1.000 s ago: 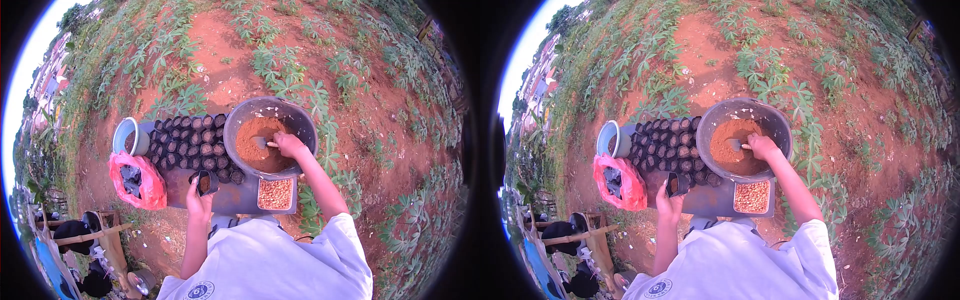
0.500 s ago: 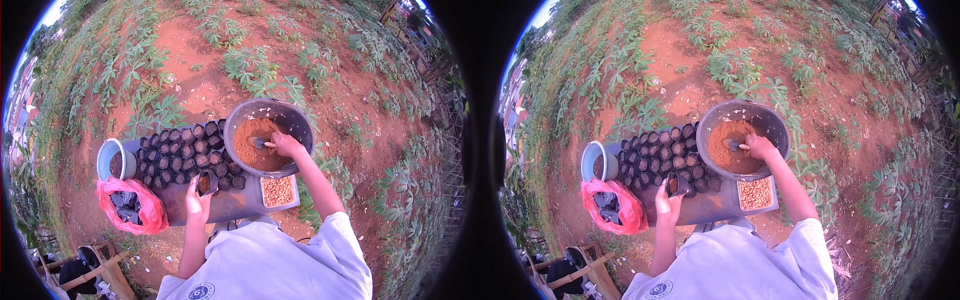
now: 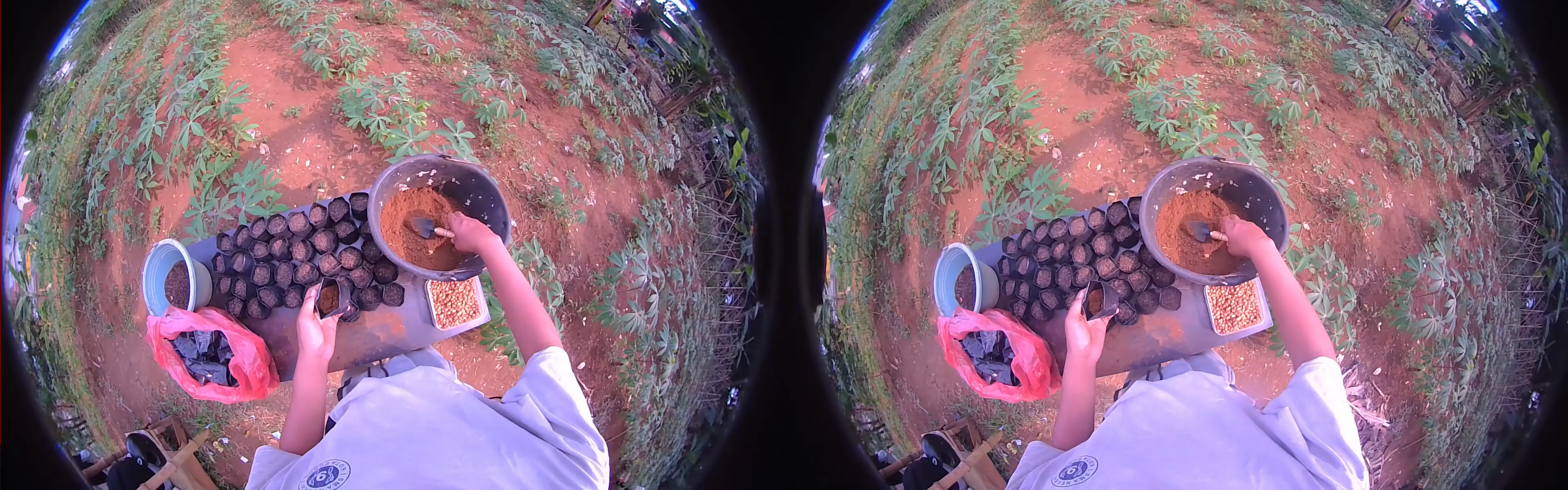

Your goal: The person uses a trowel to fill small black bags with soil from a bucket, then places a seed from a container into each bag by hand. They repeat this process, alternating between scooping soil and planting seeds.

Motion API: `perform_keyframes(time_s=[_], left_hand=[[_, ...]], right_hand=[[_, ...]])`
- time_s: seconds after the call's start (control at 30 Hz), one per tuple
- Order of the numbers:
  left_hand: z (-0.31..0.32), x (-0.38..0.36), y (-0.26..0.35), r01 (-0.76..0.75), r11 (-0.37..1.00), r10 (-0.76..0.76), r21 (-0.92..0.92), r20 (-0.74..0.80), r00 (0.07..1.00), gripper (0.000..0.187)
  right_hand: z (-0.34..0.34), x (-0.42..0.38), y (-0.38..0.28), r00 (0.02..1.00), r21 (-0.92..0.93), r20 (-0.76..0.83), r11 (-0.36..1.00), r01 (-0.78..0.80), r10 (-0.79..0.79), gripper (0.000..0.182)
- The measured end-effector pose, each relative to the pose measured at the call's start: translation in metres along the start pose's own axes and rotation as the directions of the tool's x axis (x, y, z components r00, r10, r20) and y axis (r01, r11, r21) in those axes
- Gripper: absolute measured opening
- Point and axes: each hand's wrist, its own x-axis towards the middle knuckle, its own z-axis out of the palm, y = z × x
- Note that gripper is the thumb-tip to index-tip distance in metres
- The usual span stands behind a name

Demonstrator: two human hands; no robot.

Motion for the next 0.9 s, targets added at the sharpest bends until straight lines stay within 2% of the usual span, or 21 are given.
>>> perform_keyframes(time_s=[0.03,0.17,0.27,0.33,0.57,0.67,0.9], left_hand=[[0.002,-0.001,0.000,-0.004,1.000,0.004,0.024,0.000,1.000,0.029],[0.012,-0.001,-0.004,-0.035,0.999,0.035,0.028,-0.015,0.999,0.029],[0.016,-0.001,-0.017,-0.037,0.999,0.037,0.006,-0.058,0.998,0.028],[0.025,0.001,-0.029,-0.056,0.998,0.056,0.000,-0.021,0.998,0.028],[0.055,0.002,-0.054,-0.131,0.991,0.128,-0.014,-0.117,0.985,0.033],[0.061,0.000,-0.062,-0.155,0.988,0.154,0.001,-0.118,0.981,0.033],[0.067,-0.006,-0.072,-0.179,0.984,0.176,0.001,-0.174,0.969,0.034]], right_hand=[[0.003,0.002,0.004,0.999,-0.047,-0.031,0.999,0.015,-0.016,0.029],[0.004,0.015,0.015,0.997,-0.025,-0.055,0.999,0.045,-0.046,0.028],[-0.004,0.023,0.024,0.989,-0.176,-0.031,0.975,0.134,-0.142,0.027],[-0.010,0.032,0.036,0.984,-0.176,-0.004,0.969,0.174,-0.177,0.027],[-0.025,0.045,0.039,0.975,-0.159,0.049,0.962,0.221,-0.216,0.026],[-0.010,0.058,0.045,0.952,-0.140,0.008,0.943,0.303,-0.305,0.025],[-0.002,0.063,0.046,0.931,-0.157,0.041,0.918,0.365,-0.364,0.025]])
